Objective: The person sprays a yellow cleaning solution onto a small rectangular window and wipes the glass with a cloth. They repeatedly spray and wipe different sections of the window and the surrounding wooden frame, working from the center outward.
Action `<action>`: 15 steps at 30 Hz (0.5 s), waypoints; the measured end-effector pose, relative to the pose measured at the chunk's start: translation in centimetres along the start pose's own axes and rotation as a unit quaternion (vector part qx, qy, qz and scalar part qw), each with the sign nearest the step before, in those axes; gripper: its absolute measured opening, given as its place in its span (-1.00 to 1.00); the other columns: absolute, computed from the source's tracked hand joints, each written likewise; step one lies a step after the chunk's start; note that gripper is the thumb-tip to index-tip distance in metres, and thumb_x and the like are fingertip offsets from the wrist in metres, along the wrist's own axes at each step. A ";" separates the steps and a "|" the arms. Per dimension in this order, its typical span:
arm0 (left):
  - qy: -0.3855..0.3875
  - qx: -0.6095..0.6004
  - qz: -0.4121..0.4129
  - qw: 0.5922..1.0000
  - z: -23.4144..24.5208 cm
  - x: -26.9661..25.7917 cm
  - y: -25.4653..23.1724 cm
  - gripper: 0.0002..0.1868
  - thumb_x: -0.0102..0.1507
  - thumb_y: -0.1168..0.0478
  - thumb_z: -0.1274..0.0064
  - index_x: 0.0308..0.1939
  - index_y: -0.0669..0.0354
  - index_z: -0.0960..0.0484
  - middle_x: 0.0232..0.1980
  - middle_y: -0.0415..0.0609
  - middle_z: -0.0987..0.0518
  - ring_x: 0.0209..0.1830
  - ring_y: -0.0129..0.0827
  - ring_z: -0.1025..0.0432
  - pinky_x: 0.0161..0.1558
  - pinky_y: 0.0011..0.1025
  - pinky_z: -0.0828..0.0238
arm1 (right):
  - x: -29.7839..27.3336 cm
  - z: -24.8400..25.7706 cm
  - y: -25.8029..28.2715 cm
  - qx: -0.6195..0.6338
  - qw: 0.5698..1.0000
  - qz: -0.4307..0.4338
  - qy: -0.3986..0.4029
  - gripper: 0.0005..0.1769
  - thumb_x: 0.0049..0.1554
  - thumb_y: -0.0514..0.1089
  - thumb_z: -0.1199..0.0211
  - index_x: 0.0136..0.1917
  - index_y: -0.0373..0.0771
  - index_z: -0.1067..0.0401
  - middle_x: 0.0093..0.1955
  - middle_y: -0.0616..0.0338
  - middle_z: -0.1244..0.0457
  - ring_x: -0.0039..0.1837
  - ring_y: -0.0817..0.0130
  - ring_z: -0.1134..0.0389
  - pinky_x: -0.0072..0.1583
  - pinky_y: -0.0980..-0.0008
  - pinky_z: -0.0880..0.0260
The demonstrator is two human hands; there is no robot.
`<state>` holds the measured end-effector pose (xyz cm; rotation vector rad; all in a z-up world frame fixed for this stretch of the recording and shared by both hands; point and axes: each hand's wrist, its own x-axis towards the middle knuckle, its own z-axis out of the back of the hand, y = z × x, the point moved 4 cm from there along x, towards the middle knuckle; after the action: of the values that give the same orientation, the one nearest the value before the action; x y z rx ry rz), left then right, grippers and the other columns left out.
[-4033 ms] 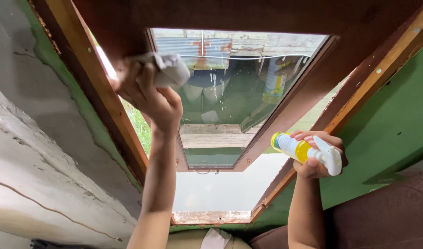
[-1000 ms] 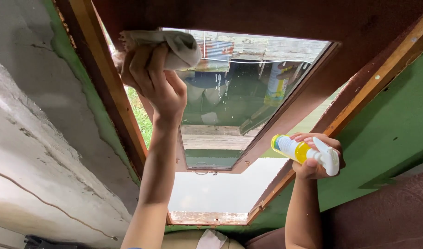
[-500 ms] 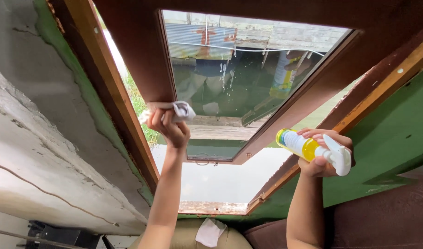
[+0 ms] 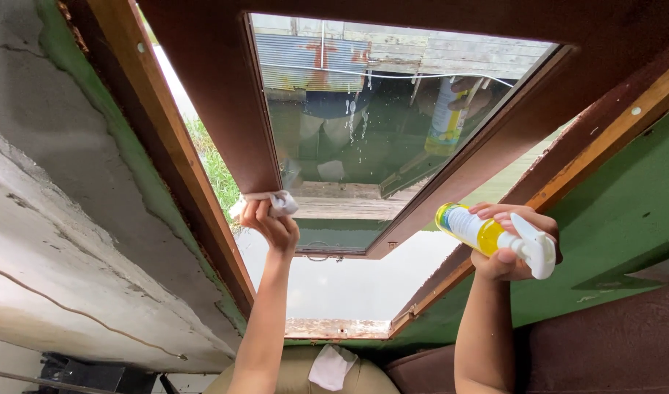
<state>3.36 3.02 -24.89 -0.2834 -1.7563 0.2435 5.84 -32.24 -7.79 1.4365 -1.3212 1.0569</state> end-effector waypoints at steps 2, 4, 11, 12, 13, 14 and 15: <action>-0.029 0.004 -0.013 0.999 -0.9 2.9 -0.8 -0.77 0.43 0.19 0.30 0.07 0.19 -0.39 0.11 0.03 -0.34 0.06 -0.17 -0.17 0.09 -0.20 -0.10 | 0.1 -0.1 -0.1 0.001 1.000 0.008 -0.005 -0.40 0.29 0.29 -0.12 -0.08 -0.36 -0.21 -0.17 0.04 -0.15 -0.29 0.16 -0.34 -0.24 0.13 -0.51; -0.058 0.009 -0.026 0.998 -1.2 6.6 -2.4 -0.79 0.42 0.18 0.23 0.07 0.16 -0.41 0.09 -0.01 -0.34 0.05 -0.22 -0.17 0.06 -0.23 -0.12 | 0.2 -0.2 -0.2 0.003 1.000 0.014 -0.011 -0.41 0.29 0.27 -0.12 -0.08 -0.37 -0.21 -0.18 0.02 -0.15 -0.30 0.14 -0.34 -0.25 0.13 -0.50; -0.132 0.061 -0.249 0.958 -2.4 20.0 -8.1 -0.82 0.39 0.24 0.20 -0.08 0.12 -0.54 -0.02 0.01 -0.44 0.03 -0.01 -0.33 0.16 -0.12 -0.18 | -0.7 1.0 -1.8 -0.022 0.989 0.132 0.061 -0.46 0.31 0.20 0.04 0.10 -0.38 -0.08 -0.10 -0.06 -0.11 -0.19 0.07 -0.39 -0.09 0.03 -0.57; -0.152 0.081 -0.266 0.948 -2.1 22.3 -9.6 -0.83 0.40 0.24 0.21 -0.07 0.10 -0.52 -0.03 0.00 -0.44 0.04 -0.01 -0.33 0.15 -0.11 -0.16 | -0.7 1.0 -2.0 -0.024 0.988 0.139 0.055 -0.48 0.31 0.15 0.03 0.10 -0.41 -0.06 -0.11 -0.10 -0.11 -0.22 0.02 -0.38 -0.13 0.02 -0.56; -0.161 0.079 -0.269 0.946 -2.1 24.3 -10.4 -0.83 0.40 0.24 0.21 -0.07 0.10 -0.52 -0.03 0.00 -0.44 0.04 -0.01 -0.33 0.15 -0.11 -0.16 | -0.7 1.1 -2.1 -0.024 0.987 0.148 0.050 -0.48 0.31 0.15 0.03 0.10 -0.41 -0.06 -0.11 -0.10 -0.11 -0.22 0.02 -0.38 -0.13 0.02 -0.56; -0.185 0.087 -0.268 0.941 -1.9 26.2 -11.3 -0.80 0.41 0.22 0.22 -0.07 0.06 -0.55 -0.04 -0.04 -0.46 0.06 -0.03 -0.33 0.19 -0.10 -0.16 | -0.8 1.2 -2.3 -0.009 0.988 0.147 0.046 -0.48 0.31 0.16 0.03 0.10 -0.39 -0.07 -0.13 -0.08 -0.12 -0.25 0.00 -0.38 -0.15 0.01 -0.57; -0.209 0.095 -0.267 0.936 -1.7 28.1 -12.1 -0.78 0.41 0.20 0.23 -0.06 0.02 -0.58 -0.05 -0.08 -0.48 0.09 -0.04 -0.33 0.23 -0.09 -0.15 | -0.8 1.3 -2.5 0.005 0.988 0.146 0.043 -0.49 0.31 0.18 0.03 0.09 -0.38 -0.08 -0.14 -0.07 -0.13 -0.27 -0.01 -0.39 -0.17 -0.01 -0.58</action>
<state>-1.08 0.58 5.36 0.4181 -2.1356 0.0765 8.34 -33.18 -9.01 1.2133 -1.4956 1.3029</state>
